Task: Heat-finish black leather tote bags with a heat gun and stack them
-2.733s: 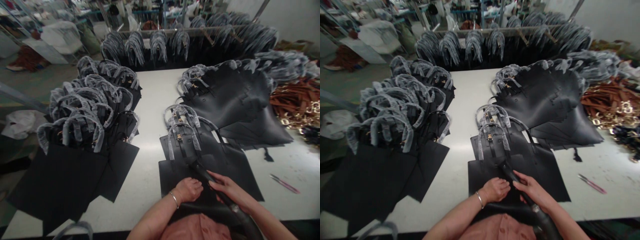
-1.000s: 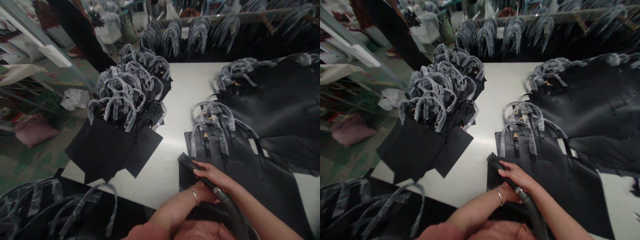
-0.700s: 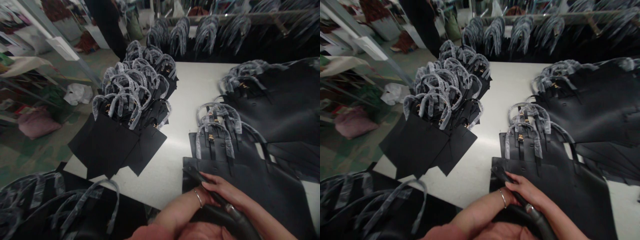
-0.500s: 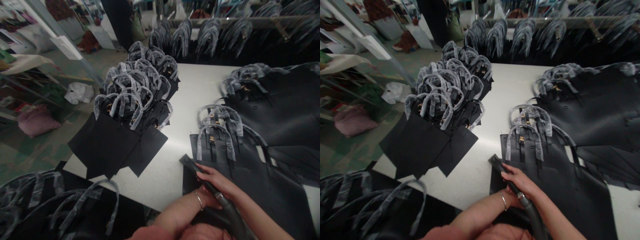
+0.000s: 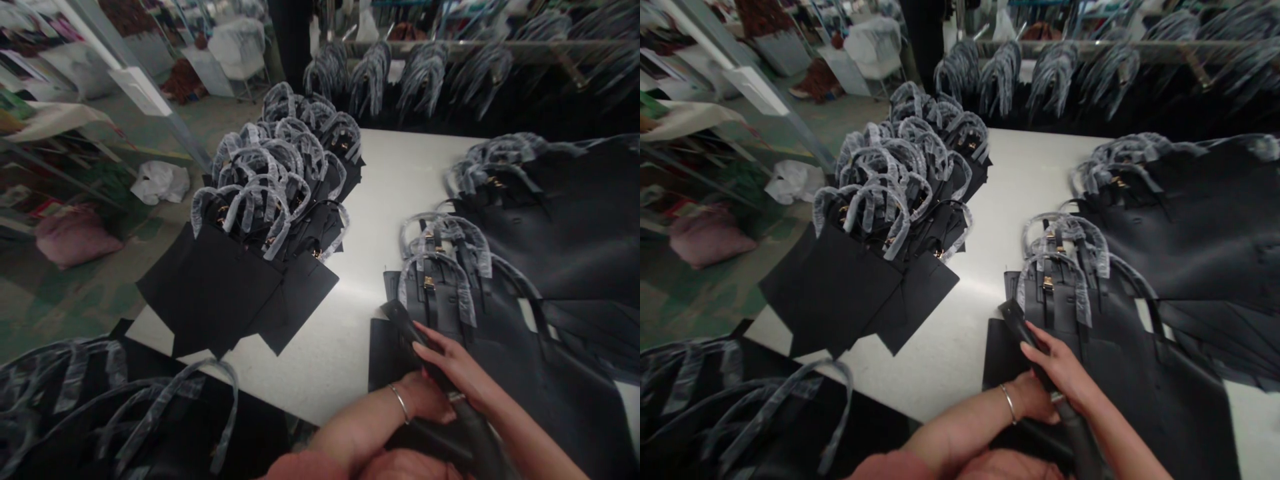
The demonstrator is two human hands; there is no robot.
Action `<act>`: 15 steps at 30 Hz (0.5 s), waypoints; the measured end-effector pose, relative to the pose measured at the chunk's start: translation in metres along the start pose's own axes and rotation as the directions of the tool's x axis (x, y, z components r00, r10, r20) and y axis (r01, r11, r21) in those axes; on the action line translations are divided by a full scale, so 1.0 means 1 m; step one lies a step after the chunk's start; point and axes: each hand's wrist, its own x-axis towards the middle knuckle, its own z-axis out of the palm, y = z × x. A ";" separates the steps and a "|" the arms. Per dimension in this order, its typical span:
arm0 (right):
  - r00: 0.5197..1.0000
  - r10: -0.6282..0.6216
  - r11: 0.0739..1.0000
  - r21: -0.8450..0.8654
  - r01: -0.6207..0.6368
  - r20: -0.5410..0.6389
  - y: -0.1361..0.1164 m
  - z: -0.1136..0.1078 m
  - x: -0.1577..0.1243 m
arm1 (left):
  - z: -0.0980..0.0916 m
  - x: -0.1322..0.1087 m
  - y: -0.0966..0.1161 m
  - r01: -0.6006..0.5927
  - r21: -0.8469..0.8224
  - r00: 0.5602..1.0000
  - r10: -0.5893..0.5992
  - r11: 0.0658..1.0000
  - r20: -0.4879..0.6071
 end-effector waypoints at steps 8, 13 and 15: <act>0.994 0.105 0.988 0.111 -0.109 0.045 0.020 -0.025 -0.045 | -0.041 -0.098 -0.040 0.414 -0.187 0.807 -0.454 0.891 -0.379; 0.991 0.060 0.991 0.115 -0.073 0.116 0.028 -0.012 -0.040 | -0.098 -0.126 -0.104 0.453 -0.201 0.843 -0.491 0.869 -0.221; 0.989 0.050 0.992 0.109 -0.065 0.136 0.030 -0.006 -0.037 | -0.113 -0.121 -0.120 0.397 -0.179 0.901 -0.420 0.900 -0.112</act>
